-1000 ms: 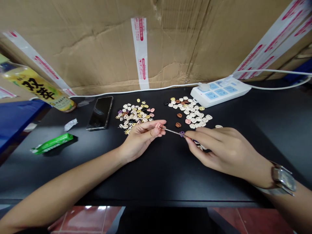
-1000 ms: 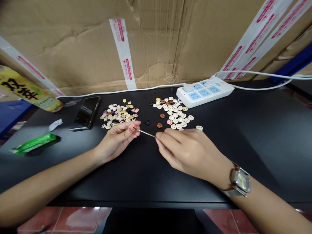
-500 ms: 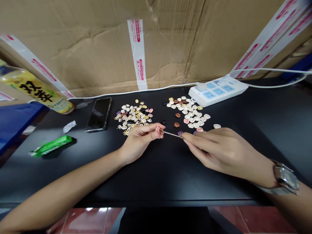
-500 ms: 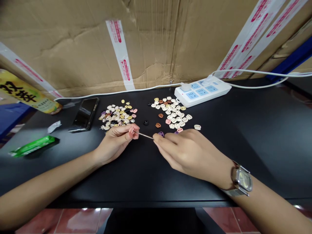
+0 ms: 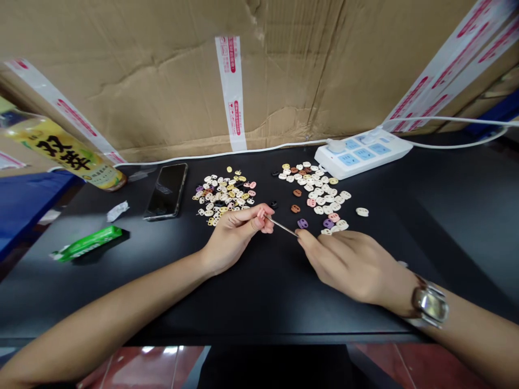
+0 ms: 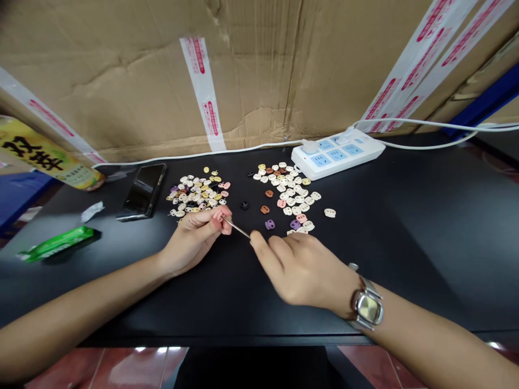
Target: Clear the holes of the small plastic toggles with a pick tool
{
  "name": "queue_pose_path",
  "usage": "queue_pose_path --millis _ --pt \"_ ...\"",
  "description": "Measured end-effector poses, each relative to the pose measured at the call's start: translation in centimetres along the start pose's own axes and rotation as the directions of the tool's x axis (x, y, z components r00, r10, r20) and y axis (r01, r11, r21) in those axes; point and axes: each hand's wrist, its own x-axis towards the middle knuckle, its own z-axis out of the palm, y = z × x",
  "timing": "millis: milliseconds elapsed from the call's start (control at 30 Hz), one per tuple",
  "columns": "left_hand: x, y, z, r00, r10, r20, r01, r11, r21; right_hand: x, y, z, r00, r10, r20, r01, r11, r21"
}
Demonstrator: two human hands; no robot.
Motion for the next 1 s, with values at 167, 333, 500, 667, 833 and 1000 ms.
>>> queue_pose_path --millis 167,333,500,667,833,1000 --pt "0.1 0.0 0.0 1.000 -0.007 0.009 0.007 1.000 -0.007 0.1 -0.2 0.5 0.985 0.162 -0.052 -0.155 0.981 0.115" --pt "0.2 -0.3 -0.1 1.000 0.011 0.001 -0.011 1.000 0.011 0.4 -0.8 0.0 0.985 -0.159 0.061 0.170 0.952 -0.254" --pt "0.3 -0.2 -0.3 1.000 -0.020 0.011 0.021 0.999 -0.037 0.2 0.1 0.2 0.993 0.120 -0.009 -0.119 0.992 0.052" --pt "0.7 -0.1 -0.7 0.996 -0.036 -0.086 0.021 0.985 -0.171 0.2 1.7 -0.5 0.998 0.047 -0.052 -0.046 0.999 0.024" --pt "0.6 0.0 -0.7 0.996 -0.085 0.006 0.085 0.972 -0.220 0.2 1.4 -1.0 0.984 0.161 -0.073 -0.151 0.980 0.128" --pt "0.2 0.1 -0.6 0.984 -0.128 0.121 0.150 0.968 -0.199 0.2 1.4 -1.0 0.977 0.207 -0.043 -0.195 0.961 0.198"
